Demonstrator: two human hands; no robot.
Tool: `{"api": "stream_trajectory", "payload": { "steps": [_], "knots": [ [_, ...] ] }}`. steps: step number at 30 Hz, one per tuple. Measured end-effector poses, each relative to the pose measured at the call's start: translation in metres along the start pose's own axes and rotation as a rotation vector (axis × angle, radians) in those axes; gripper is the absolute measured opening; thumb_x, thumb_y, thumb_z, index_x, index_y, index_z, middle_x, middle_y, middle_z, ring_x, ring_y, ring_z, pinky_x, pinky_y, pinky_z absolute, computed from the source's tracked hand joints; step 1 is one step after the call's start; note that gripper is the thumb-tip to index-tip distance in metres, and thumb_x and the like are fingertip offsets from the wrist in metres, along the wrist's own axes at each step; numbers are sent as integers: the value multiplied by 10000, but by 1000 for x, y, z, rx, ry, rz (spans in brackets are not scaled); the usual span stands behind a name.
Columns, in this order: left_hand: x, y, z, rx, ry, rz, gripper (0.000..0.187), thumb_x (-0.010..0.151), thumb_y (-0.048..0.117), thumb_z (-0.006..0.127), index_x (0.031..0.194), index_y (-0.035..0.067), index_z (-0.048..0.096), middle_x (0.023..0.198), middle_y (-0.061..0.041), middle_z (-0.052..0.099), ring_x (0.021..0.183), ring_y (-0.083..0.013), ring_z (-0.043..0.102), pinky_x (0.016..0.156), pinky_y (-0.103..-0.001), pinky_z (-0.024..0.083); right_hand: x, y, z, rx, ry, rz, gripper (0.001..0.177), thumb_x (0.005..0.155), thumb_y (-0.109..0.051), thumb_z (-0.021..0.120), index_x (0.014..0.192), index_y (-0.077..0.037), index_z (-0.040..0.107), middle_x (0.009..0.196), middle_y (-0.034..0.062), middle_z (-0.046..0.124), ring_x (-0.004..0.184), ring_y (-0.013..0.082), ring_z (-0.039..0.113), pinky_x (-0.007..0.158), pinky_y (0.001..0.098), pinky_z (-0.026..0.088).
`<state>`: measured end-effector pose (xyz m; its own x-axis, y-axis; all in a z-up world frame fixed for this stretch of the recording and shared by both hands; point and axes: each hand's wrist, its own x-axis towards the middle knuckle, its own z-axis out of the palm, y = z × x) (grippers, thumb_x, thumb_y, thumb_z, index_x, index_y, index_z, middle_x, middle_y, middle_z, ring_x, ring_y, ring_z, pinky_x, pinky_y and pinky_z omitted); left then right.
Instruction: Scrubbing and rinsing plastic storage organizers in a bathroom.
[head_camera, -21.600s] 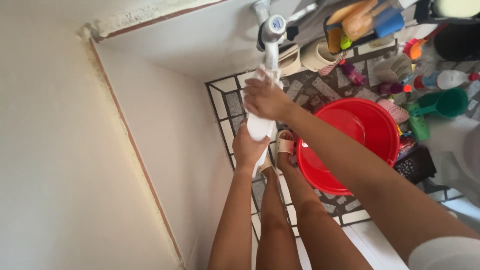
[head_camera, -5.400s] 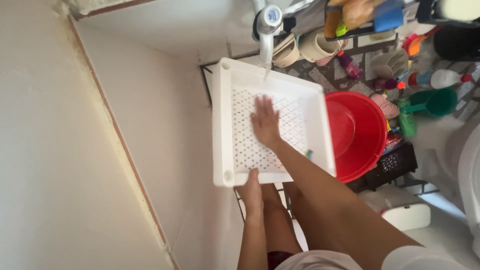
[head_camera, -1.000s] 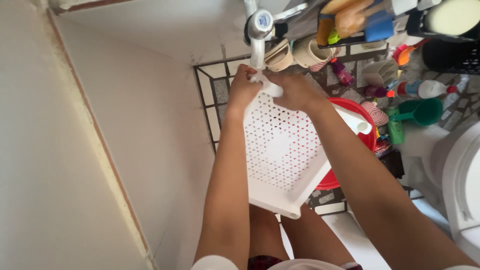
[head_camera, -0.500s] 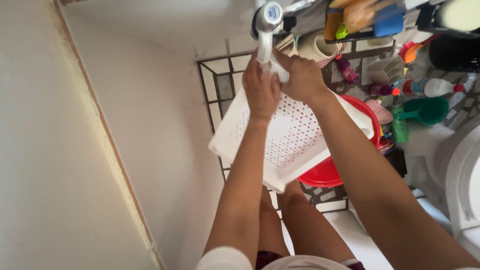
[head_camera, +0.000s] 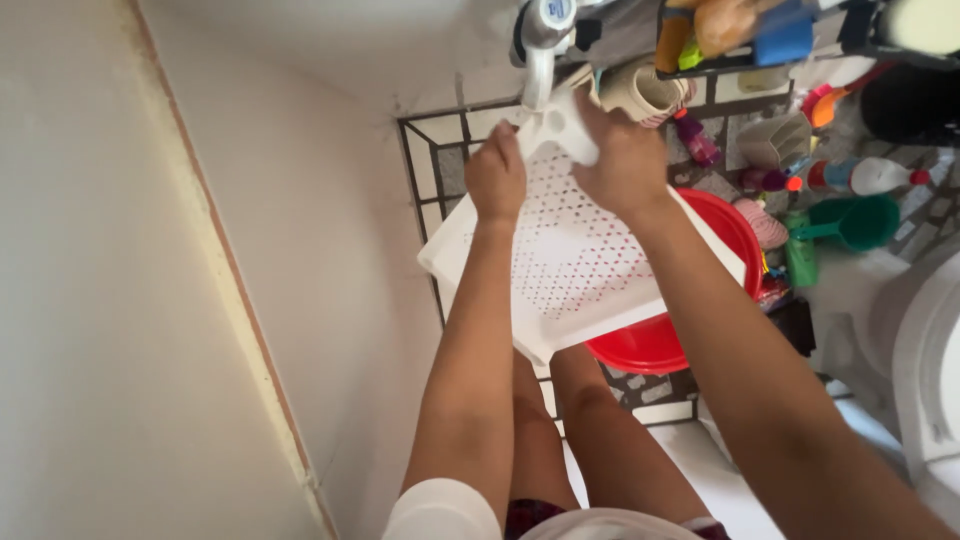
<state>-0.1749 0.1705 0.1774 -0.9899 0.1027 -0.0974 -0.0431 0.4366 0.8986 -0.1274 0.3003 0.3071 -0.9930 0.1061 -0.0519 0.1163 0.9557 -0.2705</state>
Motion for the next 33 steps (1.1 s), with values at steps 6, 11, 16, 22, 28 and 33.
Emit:
{"api": "stream_trajectory", "payload": {
  "steps": [6, 11, 16, 22, 28, 33],
  "knots": [
    [6, 56, 5, 155, 140, 308, 224, 1020, 294, 572, 962, 153, 737, 863, -138, 732, 794, -350, 713, 728, -462, 564, -4, 5, 20, 28, -18, -21, 782, 690, -190, 812, 1428, -92, 574, 1035, 236, 692, 910, 417, 690, 786, 521, 551],
    [-8, 21, 17, 120, 108, 158, 179, 972, 251, 585, 1014, 128, 709, 909, -129, 747, 821, -346, 717, 722, -448, 574, -15, 21, 22, 69, 19, -9, 765, 723, -186, 809, 1448, -96, 584, 1032, 232, 704, 916, 408, 700, 821, 504, 563],
    [-15, -5, 11, 108, 113, 321, 200, 991, 259, 595, 1056, 129, 732, 919, -149, 711, 882, -353, 685, 802, -456, 533, -26, 32, 29, 69, 117, 15, 708, 736, -209, 836, 1399, -99, 614, 1088, 245, 714, 895, 406, 710, 803, 494, 565],
    [-39, -147, -24, 397, -2, -37, 361, 1039, 341, 467, 1274, 125, 636, 1372, -124, 588, 1388, -321, 468, 1082, -580, 364, -62, 81, -16, 107, 225, 181, 810, 762, -185, 800, 1529, -82, 562, 1189, 226, 725, 1028, 378, 722, 915, 445, 573],
    [-62, -202, -39, -43, -293, -860, 949, 975, 738, 407, 1594, 52, 191, 1650, -194, 206, 1525, -361, 169, 1231, -467, 173, -102, 157, 0, 158, -8, 635, 697, 734, -357, 857, 1353, -83, 693, 1151, 195, 740, 1065, 363, 700, 936, 458, 534],
    [-47, -207, -21, 24, -591, -551, 1013, 879, 775, 485, 1526, 2, 380, 1549, -246, 398, 1484, -387, 317, 1188, -420, 273, -117, 180, -3, 275, -110, 937, 647, 787, -478, 880, 1240, -44, 725, 1130, 159, 741, 1026, 285, 707, 901, 412, 530]
  ]
}}
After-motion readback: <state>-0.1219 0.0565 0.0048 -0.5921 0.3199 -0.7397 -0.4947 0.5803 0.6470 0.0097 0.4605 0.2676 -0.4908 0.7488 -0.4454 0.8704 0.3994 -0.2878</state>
